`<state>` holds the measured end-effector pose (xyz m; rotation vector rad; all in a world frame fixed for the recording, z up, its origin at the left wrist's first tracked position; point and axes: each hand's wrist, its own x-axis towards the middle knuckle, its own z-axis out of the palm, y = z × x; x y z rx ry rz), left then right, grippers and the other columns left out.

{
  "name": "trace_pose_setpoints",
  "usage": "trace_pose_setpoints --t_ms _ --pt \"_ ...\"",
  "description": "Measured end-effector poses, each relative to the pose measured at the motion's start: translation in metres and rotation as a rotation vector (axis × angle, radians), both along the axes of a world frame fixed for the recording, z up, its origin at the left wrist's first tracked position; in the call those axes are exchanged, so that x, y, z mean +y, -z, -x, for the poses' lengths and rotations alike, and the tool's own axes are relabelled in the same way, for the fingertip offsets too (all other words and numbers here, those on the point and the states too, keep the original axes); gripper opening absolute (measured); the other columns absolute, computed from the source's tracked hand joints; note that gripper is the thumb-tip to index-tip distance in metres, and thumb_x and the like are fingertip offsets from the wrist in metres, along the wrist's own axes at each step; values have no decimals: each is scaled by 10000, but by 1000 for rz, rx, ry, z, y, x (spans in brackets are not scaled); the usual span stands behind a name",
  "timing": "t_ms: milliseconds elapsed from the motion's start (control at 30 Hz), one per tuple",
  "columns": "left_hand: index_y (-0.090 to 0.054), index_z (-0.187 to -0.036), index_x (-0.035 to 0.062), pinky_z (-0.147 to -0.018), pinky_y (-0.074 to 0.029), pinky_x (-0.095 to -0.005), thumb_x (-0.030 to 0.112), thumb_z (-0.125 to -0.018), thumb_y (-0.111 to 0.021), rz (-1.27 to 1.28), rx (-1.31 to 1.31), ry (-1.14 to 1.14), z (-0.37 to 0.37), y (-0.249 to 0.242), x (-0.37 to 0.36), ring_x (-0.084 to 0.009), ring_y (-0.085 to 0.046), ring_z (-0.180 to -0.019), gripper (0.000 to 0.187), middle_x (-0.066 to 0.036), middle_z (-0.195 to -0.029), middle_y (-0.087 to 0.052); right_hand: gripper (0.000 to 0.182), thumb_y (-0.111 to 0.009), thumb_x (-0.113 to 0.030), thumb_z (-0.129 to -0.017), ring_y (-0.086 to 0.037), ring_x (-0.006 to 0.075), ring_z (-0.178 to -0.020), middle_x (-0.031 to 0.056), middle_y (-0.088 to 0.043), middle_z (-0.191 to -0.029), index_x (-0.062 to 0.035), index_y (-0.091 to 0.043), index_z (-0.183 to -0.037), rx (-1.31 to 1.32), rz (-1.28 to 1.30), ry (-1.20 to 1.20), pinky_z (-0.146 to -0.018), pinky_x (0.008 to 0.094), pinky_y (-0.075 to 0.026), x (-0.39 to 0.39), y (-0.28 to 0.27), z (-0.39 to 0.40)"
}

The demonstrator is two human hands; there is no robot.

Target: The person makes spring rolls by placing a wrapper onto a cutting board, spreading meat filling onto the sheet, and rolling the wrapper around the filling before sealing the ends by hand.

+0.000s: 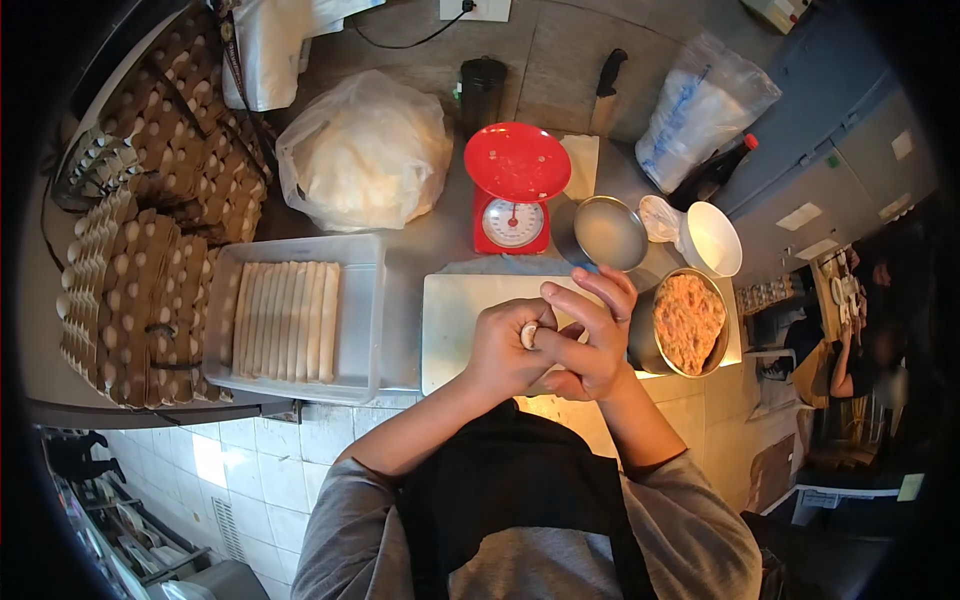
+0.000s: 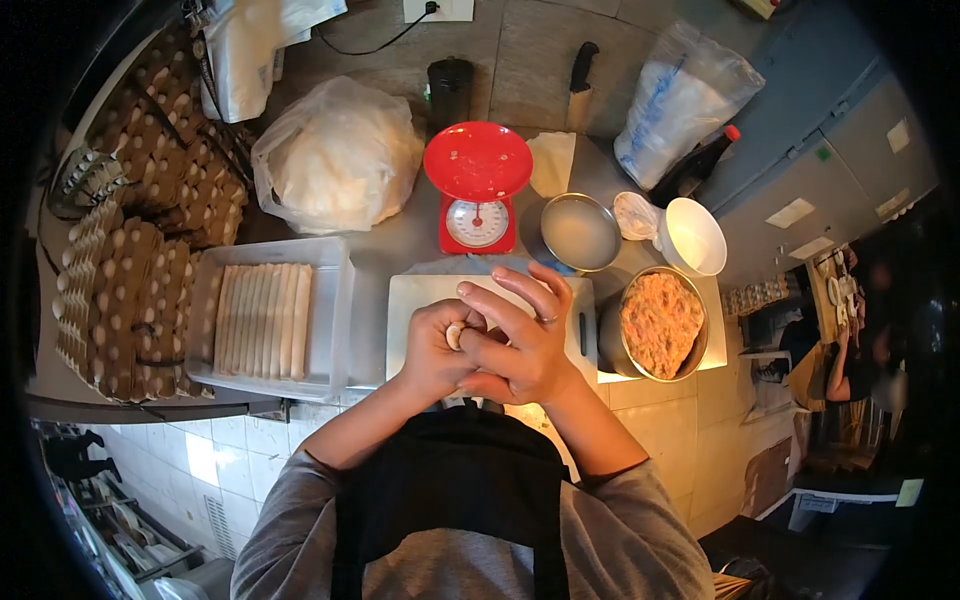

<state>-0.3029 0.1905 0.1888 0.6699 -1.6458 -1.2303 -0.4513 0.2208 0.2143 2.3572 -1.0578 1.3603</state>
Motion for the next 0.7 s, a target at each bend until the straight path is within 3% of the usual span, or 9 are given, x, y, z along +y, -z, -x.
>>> trace_pose_setpoints --t_ms 67,100,200,333,533,667,700 --pt "-547 -664 28 -532 -431 -303 68 -693 -729 44 -50 39 -1 -8 1 -176 -529 -541 189 -84 -594 -534 557 -386 -556 -950 -509 338 -1120 142 -597 -1217 -131 -736 -870 -213 -102 -151 -988 480 -339 -4 4 5" --pt "-549 -665 27 -533 -432 -302 69 -698 -726 3 -24 82 -2 -12 1 -164 -531 -544 185 -87 -592 -533 570 -378 -549 -956 -502 344 -1129 155 -587 -1243 -120 -738 -852 -494 -248 -248 -996 476 -327 -5 12 6" --pt "-555 -669 24 -538 -432 -297 69 -708 -718 -99 26 189 -4 -19 5 -128 -534 -555 174 -86 -586 -534 677 -315 -591 -970 -473 356 -1165 201 -587 -1214 -95 -742 -798 -474 -452 -364 -998 507 -325 -5 -3 5" --pt "-549 -667 23 -540 -425 -290 57 -706 -711 -105 -36 270 -10 -19 4 -96 -510 -563 170 -62 -577 -523 487 -443 -497 -938 -483 341 -1180 133 -611 -1225 -125 -728 -803 -235 -293 -406 -1007 476 -307 -9 -12 9" --pt "-517 -657 20 -527 -398 -293 46 -702 -712 -131 28 223 -3 -3 3 -97 -430 -556 202 -51 -559 -458 384 -515 -441 -902 -500 319 -1164 82 -621 -1226 -142 -671 -720 240 -158 -231 -973 494 -313 -6 -35 8" --pt "-543 -670 18 -526 -398 -295 54 -695 -718 -37 0 142 -6 -7 -2 -93 -442 -554 181 -43 -564 -483 360 -539 -426 -883 -506 321 -1163 87 -611 -1240 -129 -651 -713 19 -282 -235 -972 495 -311 -9 -30 5" --pt "-592 -703 19 -546 -433 -289 75 -691 -722 -45 -13 140 -8 -9 -4 -92 -517 -577 143 -49 -604 -558 360 -542 -428 -878 -505 323 -1166 89 -609 -1244 -126 -646 -713 -17 -306 -234 -974 496 -310 -8 -25 3"
